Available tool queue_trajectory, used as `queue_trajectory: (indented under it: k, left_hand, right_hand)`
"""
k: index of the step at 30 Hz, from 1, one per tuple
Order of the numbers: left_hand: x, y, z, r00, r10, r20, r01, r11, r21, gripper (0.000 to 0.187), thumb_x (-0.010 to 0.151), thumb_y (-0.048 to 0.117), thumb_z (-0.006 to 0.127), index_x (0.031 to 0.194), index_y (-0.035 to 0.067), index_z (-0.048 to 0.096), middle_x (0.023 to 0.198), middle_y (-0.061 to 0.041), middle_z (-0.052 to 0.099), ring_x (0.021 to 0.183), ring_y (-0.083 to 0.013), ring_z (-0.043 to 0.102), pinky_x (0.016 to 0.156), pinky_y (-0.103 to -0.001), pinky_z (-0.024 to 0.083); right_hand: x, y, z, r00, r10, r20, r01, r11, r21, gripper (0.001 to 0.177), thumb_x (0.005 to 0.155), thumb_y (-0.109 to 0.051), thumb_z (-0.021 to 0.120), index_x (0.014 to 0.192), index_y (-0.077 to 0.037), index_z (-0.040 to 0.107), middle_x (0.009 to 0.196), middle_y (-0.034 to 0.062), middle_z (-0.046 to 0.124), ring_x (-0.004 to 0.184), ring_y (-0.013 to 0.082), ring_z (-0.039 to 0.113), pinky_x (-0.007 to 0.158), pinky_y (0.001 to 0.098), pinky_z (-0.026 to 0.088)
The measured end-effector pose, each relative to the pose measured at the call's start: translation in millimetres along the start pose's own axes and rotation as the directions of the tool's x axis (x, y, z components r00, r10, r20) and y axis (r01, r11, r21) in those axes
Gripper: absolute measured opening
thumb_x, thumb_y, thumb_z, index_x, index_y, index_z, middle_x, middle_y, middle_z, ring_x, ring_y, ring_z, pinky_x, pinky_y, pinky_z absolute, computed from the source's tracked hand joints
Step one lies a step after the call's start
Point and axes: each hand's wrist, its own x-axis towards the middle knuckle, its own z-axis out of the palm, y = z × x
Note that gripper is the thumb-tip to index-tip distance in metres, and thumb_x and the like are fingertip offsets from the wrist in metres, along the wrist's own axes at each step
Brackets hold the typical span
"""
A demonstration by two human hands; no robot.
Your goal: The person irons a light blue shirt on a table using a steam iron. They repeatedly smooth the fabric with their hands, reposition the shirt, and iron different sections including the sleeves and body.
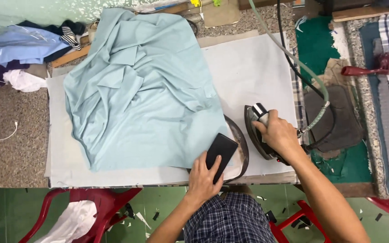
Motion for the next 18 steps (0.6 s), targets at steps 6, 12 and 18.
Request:
queue_trajectory:
  k: [6, 12, 18]
  left_hand:
    - [-17.9, -74.4, -6.1, 0.983, 0.176, 0.054, -0.166, 0.974, -0.153, 0.086, 0.095, 0.03, 0.069, 0.163, 0.025, 0.017, 0.14, -0.045, 0.044, 0.109, -0.052, 0.056, 0.09, -0.058, 0.049]
    - [-37.6, -215.7, -45.0, 0.904, -0.425, 0.041, 0.347, 0.675, -0.651, 0.063, 0.09, 0.016, 0.071, 0.147, 0.001, 0.05, 0.152, -0.014, 0.05, 0.142, -0.0254, 0.045, 0.117, -0.036, 0.037]
    - [1.4, -248.5, -92.1, 0.979, -0.087, 0.184, 0.114, -0.517, -0.848, 0.067, 0.101, 0.03, 0.068, 0.154, 0.003, 0.036, 0.146, -0.026, 0.05, 0.115, -0.0395, 0.06, 0.095, -0.053, 0.052]
  right_hand:
    - [-21.9, 16.4, 4.6, 1.0, 0.024, -0.014, -0.022, 0.995, 0.099, 0.044, 0.105, -0.047, 0.044, 0.114, -0.004, 0.044, 0.086, 0.0271, 0.07, 0.075, 0.0511, 0.063, 0.063, 0.0559, 0.045]
    - [-112.3, -7.6, -7.3, 0.994, 0.094, -0.052, -0.085, 0.985, 0.15, 0.053, 0.1, -0.047, 0.051, 0.135, -0.007, 0.044, 0.074, 0.0161, 0.067, 0.061, 0.0379, 0.061, 0.053, 0.0473, 0.041]
    - [-133.4, -119.6, 19.5, 0.979, 0.204, 0.009, -0.204, 0.976, 0.081, 0.046, 0.108, -0.054, 0.035, 0.119, -0.011, 0.048, 0.061, -0.0033, 0.063, 0.046, 0.0169, 0.059, 0.038, 0.028, 0.052]
